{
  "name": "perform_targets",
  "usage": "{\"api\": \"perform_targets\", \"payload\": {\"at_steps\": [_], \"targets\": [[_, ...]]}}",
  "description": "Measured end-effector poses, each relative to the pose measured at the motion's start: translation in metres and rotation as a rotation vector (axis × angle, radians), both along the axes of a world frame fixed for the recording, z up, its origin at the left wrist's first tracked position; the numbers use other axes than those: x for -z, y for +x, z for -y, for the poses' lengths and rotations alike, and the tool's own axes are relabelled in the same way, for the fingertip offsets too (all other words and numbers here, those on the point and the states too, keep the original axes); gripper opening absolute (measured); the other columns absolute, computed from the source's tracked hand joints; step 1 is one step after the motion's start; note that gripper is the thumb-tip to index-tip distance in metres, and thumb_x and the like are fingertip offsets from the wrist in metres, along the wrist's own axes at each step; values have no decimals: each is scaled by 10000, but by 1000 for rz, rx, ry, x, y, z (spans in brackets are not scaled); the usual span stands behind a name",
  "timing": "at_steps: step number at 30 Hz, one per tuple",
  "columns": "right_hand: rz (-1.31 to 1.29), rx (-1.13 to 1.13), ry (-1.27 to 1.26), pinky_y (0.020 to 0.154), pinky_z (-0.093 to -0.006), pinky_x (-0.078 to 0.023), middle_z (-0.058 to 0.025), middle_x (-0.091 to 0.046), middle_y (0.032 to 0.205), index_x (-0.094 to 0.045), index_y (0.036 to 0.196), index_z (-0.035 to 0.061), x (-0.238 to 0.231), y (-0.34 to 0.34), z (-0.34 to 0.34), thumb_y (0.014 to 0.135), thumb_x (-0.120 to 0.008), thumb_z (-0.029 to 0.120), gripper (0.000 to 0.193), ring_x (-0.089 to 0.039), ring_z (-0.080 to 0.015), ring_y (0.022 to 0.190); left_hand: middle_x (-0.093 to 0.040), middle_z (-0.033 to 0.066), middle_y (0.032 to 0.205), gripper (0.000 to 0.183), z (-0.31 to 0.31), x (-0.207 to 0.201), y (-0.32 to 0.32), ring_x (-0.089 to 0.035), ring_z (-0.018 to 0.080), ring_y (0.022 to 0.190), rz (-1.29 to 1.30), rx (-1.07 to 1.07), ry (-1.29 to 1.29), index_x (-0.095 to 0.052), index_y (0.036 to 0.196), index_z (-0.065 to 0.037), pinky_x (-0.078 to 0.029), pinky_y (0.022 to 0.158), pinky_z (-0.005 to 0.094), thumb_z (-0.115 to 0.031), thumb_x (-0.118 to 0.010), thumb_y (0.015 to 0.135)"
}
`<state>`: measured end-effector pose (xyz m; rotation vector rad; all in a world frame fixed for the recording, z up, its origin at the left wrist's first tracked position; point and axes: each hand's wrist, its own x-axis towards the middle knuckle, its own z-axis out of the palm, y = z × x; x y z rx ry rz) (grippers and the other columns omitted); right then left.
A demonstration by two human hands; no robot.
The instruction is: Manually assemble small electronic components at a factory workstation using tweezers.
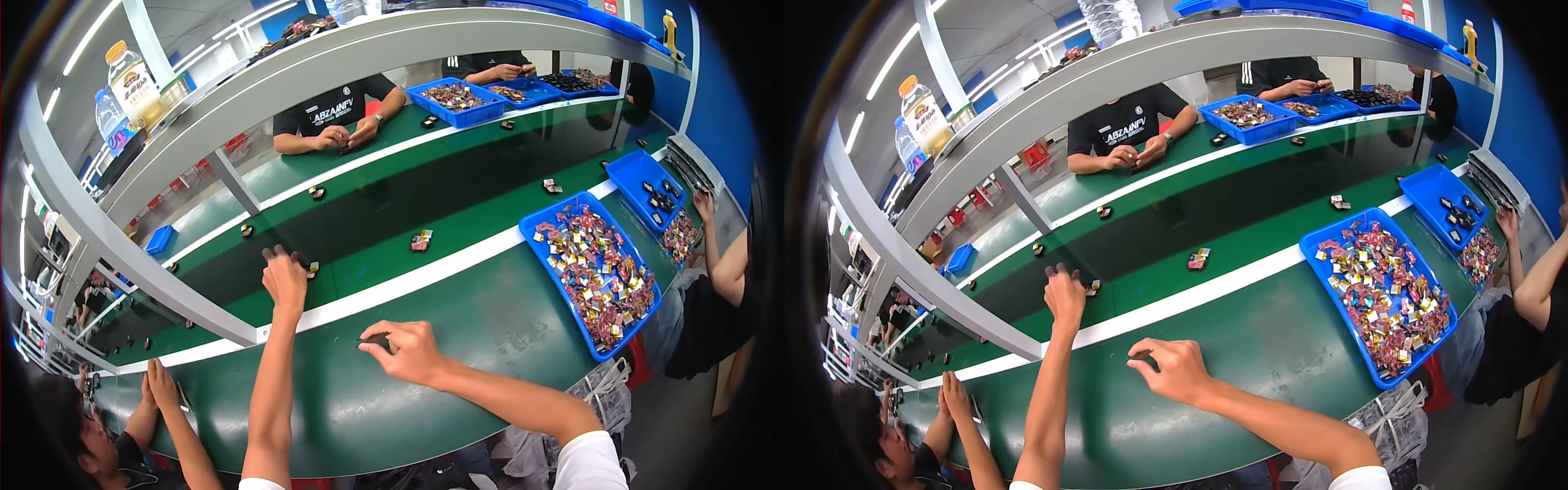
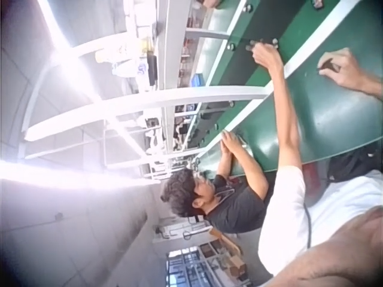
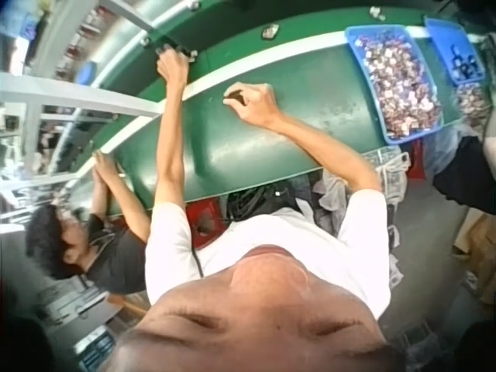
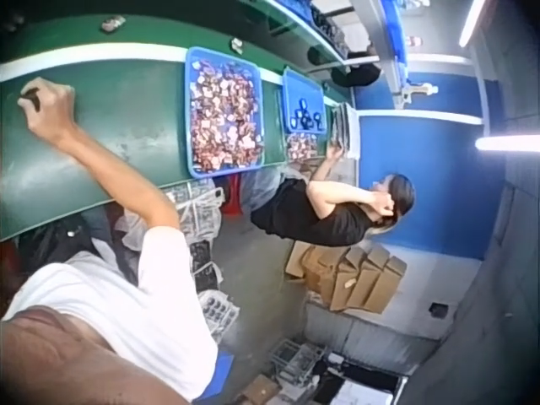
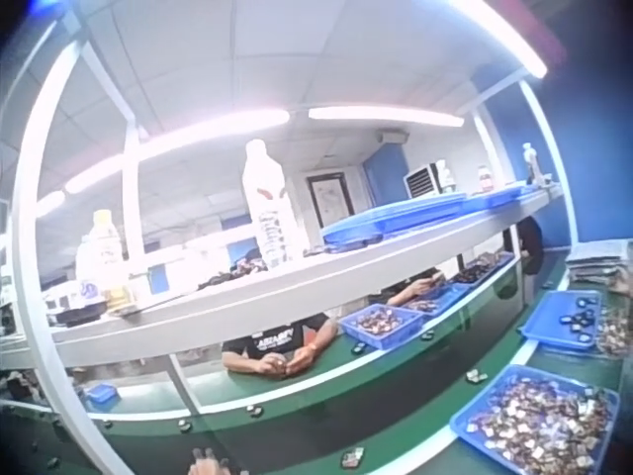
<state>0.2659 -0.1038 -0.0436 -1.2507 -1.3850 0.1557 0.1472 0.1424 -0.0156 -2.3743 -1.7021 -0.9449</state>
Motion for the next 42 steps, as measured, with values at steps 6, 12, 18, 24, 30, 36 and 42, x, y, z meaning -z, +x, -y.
{"api": "perform_targets", "payload": {"at_steps": [6, 12, 18, 24, 30, 36, 42], "targets": [[8, -12, -38, 519, -309, -504, -44, -738, 768, -709, 894, 88, -5, 4, 5, 797, -798, 107, 133, -661, -198, 554, -712, 143, 763, 230, 26, -9, 86, -696, 215, 543, 422, 517, -778, -721, 899, 71, -570, 459, 318, -155, -681, 913], [23, -26, -9, 510, -315, -488, -42, -728, 747, -711, 889, 81, 0, -1, 1, 798, -792, 109, 126, -620, -183, 509, -643, 57, 606, 281, 45, -4, 142, -603, 114, 468, 317, 434, -1000, -721, 760, 43, -507, 419, 253, -204, -800, 868], [41, -29, -13, 482, -303, -466, -33, -733, 738, -717, 879, 86, 0, -5, -4, 781, -811, 127, 142, -566, -169, 456, -612, 24, 556, 340, 46, -5, 143, -489, 78, 448, 377, 383, -990, -706, 631, 3, -411, 407, 247, -240, -857, 814], [53, -2, -46, 440, -295, -414, -22, -719, 697, -729, 871, 95, 1, 1, 1, 776, -822, 138, 139, -497, -139, 406, -701, 82, 743, 282, 63, -8, 93, -651, 123, 550, 610, 549, -955, -665, 803, 14, -486, 450, 249, -230, -762, 903], [21, -9, -79, 417, -294, -374, -25, -667, 625, -733, 867, 84, 3, 1, -1, 772, -827, 135, 143, -455, -134, 385, -762, 162, 943, 232, 106, -15, -20, -690, 159, 577, 795, 545, -965, -696, 975, 62, -495, 449, 242, -165, -718, 931], [-39, -68, -120, 418, -249, -307, -20, -613, 596, -730, 880, 39, 5, 1, -5, 766, -839, 70, 161, -389, -47, 414, -745, 126, 863, 210, 144, -1, -78, -657, 134, 545, 889, 399, -946, -689, 972, 59, -455, 428, 227, -147, -704, 935], [-567, -287, -399, 488, -166, -297, 13, -655, 789, -658, 960, -6, -1, 6, -3, 848, -761, -52, 158, -403, 30, 563, -679, 86, 804, 216, 159, 12, -76, -616, 105, 521, 945, 425, -970, -656, 1046, 80, -417, 403, 227, -118, -661, 959]]}}
